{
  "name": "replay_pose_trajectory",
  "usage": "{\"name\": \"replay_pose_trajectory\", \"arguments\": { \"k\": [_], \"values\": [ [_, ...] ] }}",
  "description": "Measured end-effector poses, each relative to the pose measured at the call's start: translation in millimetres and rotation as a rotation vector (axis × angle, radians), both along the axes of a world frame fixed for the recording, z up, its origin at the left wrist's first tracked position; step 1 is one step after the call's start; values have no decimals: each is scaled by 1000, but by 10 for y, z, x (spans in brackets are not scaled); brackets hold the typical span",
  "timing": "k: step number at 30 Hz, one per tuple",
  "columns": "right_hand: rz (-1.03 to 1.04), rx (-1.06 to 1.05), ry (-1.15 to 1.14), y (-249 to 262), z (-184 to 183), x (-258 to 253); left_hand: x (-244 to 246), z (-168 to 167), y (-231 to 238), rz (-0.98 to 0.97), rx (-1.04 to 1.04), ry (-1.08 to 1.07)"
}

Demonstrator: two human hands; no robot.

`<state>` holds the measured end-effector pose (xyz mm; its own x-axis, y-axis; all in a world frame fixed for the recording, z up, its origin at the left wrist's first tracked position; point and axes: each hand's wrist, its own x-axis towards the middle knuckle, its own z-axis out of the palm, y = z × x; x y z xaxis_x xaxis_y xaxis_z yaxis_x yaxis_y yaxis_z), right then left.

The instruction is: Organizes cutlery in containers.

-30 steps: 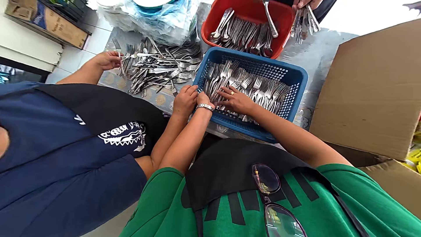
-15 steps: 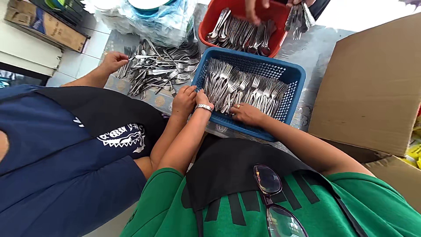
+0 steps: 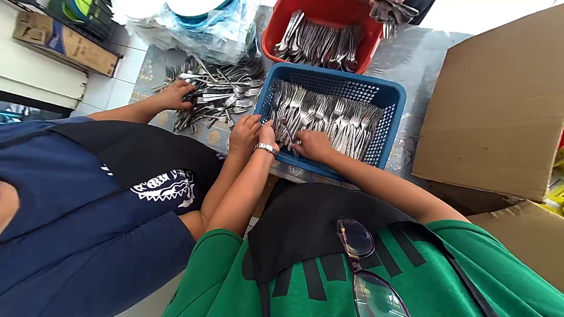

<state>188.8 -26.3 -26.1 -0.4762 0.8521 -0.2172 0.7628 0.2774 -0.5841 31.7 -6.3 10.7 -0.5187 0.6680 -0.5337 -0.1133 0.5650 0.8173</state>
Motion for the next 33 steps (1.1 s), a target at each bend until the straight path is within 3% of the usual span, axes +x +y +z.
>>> {"name": "replay_pose_trajectory", "arguments": {
  "k": [3,9,14,19,24,28,31,33],
  "values": [
    [-102,-168,-126,136,128,-252,17,-55,31,-1,-1,58],
    [-144,-239,-189,219,192,-352,49,-100,48,22,-54,-21],
    [-265,-168,118,71,234,-96,76,-173,41,-36,-150,-76],
    [-646,-88,281,-377,319,465,174,-14,-53,-48,-171,-79],
    [-912,-91,414,-667,103,692,229,-24,-123,-53,-102,-91],
    [-806,-141,338,-619,84,679,227,20,-149,-53,-84,-71],
    [-707,8,214,-635,117,680,180,131,-153,-22,-70,-127],
    [-653,65,214,-681,91,680,-1,-37,-130,-13,13,-210]
  ]
}}
